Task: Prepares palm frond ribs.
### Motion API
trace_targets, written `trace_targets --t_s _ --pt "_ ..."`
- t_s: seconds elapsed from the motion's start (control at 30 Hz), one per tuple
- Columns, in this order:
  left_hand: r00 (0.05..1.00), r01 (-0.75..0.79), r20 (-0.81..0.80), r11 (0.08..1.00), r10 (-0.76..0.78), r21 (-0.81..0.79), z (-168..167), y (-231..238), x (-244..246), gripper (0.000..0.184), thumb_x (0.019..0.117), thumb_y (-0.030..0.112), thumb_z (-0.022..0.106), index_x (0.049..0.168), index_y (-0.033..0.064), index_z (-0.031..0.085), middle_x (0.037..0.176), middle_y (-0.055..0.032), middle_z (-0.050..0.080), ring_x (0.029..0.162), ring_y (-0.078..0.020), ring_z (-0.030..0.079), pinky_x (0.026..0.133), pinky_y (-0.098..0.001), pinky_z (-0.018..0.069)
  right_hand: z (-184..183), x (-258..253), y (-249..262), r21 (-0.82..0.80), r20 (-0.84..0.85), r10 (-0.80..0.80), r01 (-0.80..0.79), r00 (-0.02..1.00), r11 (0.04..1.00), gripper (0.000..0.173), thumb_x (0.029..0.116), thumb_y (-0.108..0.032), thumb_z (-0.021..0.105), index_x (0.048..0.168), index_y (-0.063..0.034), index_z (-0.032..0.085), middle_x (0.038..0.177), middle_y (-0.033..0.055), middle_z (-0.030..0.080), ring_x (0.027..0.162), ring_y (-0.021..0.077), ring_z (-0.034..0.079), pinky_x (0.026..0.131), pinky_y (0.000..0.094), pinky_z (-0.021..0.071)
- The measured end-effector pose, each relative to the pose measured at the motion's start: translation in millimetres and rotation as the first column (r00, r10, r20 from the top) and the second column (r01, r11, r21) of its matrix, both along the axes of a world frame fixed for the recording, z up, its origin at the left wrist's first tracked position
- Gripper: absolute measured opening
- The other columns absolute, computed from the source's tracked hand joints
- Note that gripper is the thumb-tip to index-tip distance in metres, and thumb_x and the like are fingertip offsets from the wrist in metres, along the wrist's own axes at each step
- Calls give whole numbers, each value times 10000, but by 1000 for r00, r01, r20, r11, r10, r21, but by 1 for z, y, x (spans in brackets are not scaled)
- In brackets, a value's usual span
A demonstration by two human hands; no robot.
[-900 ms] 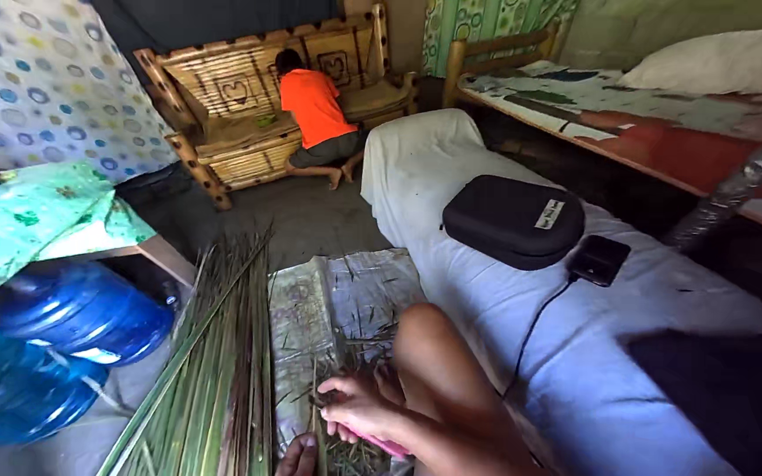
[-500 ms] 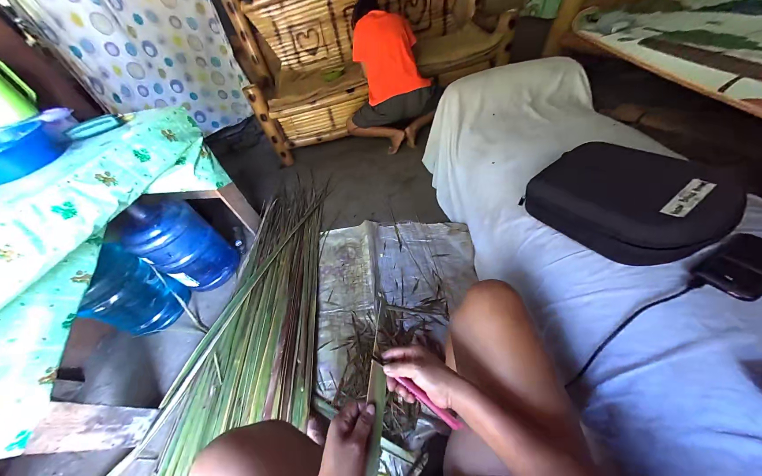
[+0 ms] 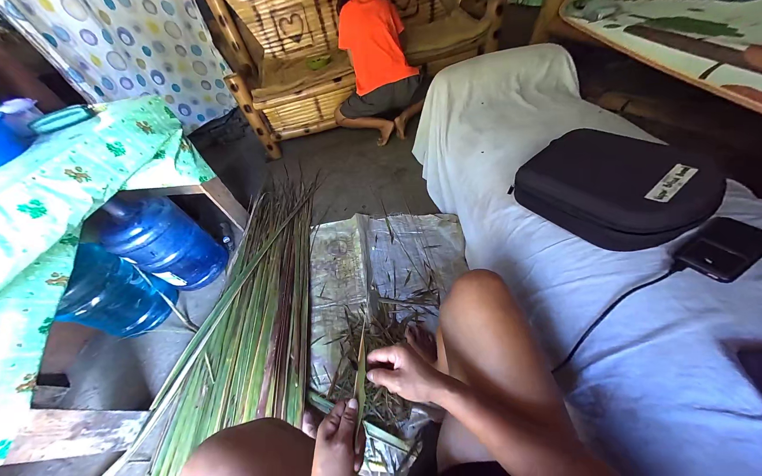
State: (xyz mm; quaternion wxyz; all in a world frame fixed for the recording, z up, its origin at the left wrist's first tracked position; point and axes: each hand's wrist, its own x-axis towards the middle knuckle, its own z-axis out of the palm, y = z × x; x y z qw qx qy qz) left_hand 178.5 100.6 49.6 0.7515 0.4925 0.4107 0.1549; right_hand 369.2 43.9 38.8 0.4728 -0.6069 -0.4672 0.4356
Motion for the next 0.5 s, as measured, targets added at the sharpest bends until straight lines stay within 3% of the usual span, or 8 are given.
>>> trace_targets --t_s 0.07,0.13,0.3,0.37,0.5 --pt "1000 11 14 1000 -11 -28 1 -5 -2 331 1109 128 311 887 74 550 494 61 439 372 4 382 376 -145 339 1 2 1 13 51 -49 48 997 999 208 971 -112 603 1048 46 715 868 98 689 729 75 595 703 260 494" --pt "1000 25 9 998 -25 -51 2 -9 -6 336 1112 128 299 907 67 559 507 64 452 381 8 384 379 -140 336 1 5 2 4 63 -114 114 991 993 268 975 -108 606 1162 50 715 977 146 731 819 134 675 789 310 554" --pt "1000 20 -8 999 -20 -39 3 -12 -11 334 1107 135 315 886 76 558 505 58 462 380 7 388 377 -138 331 -4 16 4 -85 -43 -287 282 957 955 297 1010 -129 571 1250 19 666 891 67 682 636 61 578 588 233 495" --pt "999 0 -41 1000 1 17 3 -7 -6 326 1110 138 334 870 75 545 501 46 453 382 -12 393 385 -157 345 5 12 0 -110 -86 -207 198 974 974 294 1004 -114 578 1246 32 658 845 57 672 602 57 566 560 227 485" --pt "991 -59 -112 991 73 124 4 10 10 312 1118 148 367 902 38 563 524 34 449 395 -31 384 390 -183 348 16 -12 -15 -77 -125 160 -170 979 982 294 976 -111 588 1221 38 654 866 92 681 621 93 575 588 270 494"
